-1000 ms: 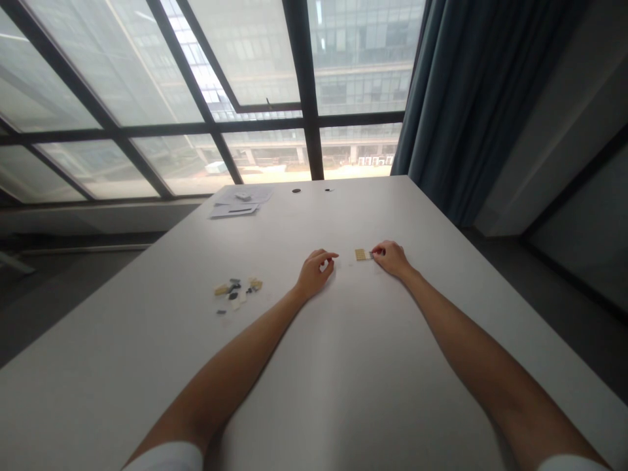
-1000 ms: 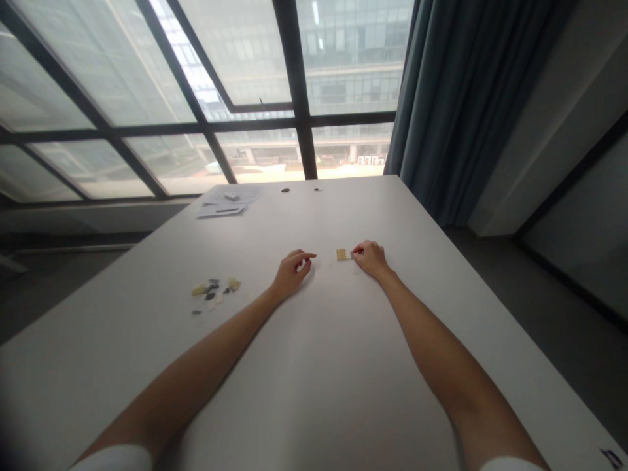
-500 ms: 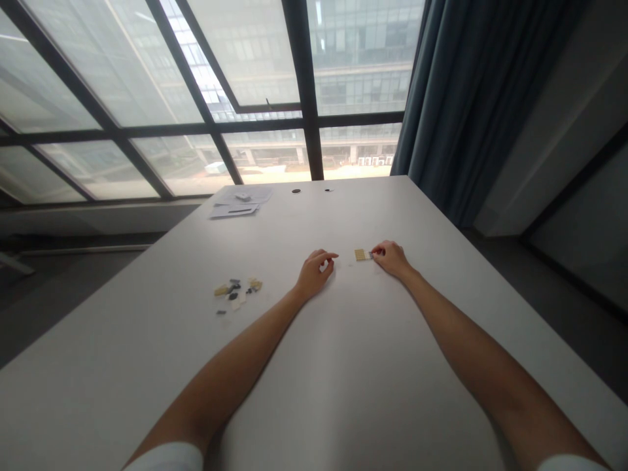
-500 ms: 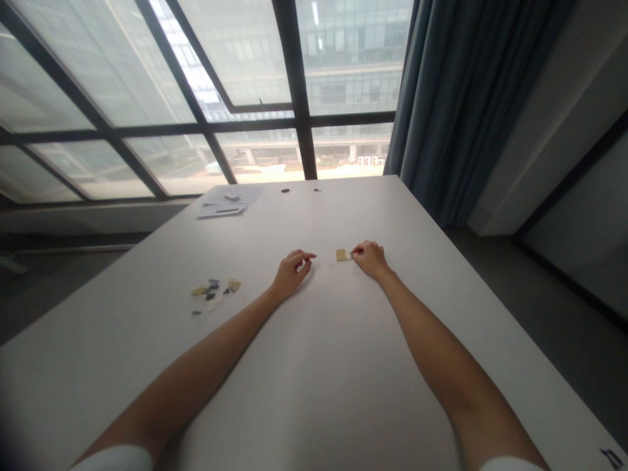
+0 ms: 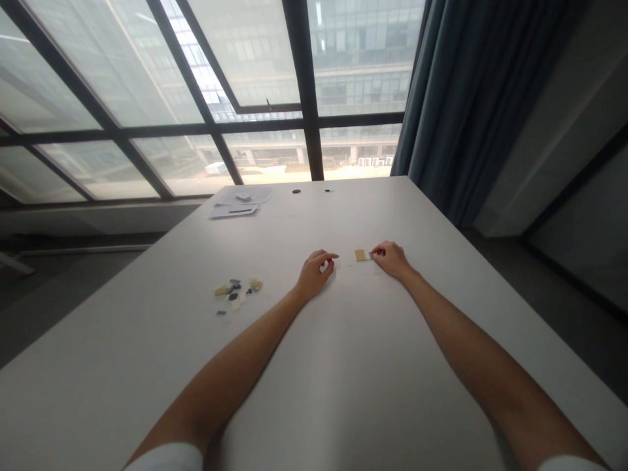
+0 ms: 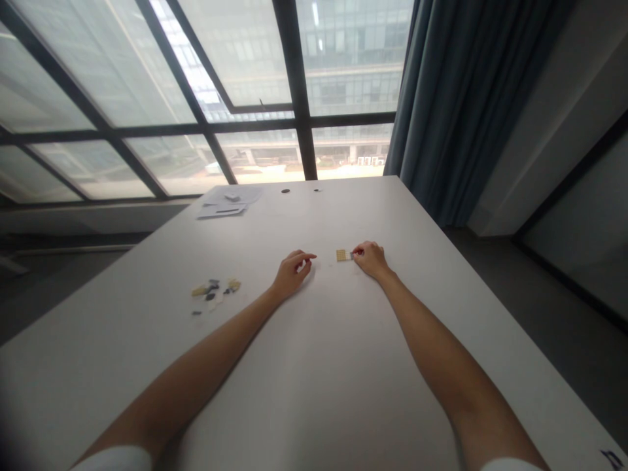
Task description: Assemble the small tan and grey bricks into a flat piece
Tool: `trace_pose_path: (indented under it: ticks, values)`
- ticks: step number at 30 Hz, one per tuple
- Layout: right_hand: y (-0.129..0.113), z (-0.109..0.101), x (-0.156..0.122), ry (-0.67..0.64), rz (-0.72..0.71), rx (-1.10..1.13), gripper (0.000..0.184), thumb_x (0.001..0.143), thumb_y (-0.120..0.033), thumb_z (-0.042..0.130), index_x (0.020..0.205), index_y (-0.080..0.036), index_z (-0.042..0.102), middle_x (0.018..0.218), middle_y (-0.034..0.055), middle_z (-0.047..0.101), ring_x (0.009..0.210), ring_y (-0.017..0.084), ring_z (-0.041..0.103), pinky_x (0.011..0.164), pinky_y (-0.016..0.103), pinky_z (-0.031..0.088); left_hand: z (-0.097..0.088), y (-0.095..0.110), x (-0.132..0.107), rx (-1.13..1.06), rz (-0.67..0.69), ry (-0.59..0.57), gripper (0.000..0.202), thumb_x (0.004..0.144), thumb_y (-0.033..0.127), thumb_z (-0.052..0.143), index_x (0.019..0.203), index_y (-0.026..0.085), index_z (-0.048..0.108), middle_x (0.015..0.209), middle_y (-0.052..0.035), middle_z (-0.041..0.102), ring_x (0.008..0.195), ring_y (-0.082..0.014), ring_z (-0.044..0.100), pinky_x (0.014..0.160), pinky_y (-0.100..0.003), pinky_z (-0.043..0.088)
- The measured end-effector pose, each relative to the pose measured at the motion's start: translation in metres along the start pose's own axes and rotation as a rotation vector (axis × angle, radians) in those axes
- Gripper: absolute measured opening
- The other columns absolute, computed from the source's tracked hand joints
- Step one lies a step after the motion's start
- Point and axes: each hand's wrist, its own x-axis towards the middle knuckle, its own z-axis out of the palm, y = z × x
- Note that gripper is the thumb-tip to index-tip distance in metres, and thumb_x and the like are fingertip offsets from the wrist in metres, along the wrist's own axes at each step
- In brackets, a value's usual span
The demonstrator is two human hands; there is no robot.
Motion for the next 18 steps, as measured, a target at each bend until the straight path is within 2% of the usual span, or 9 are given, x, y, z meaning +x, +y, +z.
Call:
trace_pose_path:
  ticks: [18]
  values:
    - [0.0029,0.0033,0.0016,-0.003,-0.014,0.0,0.015,0.08,-0.023,0.065,0.087,-0.022,0.079,0.089,0.003,0.073,0.083,0.016,0.061,0.077,0.027,0.042,0.0001,-0.0025,-0.0007,0.027,0.001,-0.002,0.026,0.089,0.017,0.054,0.108,0.02,0.072,0.085,-0.0029,0.064,0.074,-0.0142,0.053,0.071,-0.028,0.047]
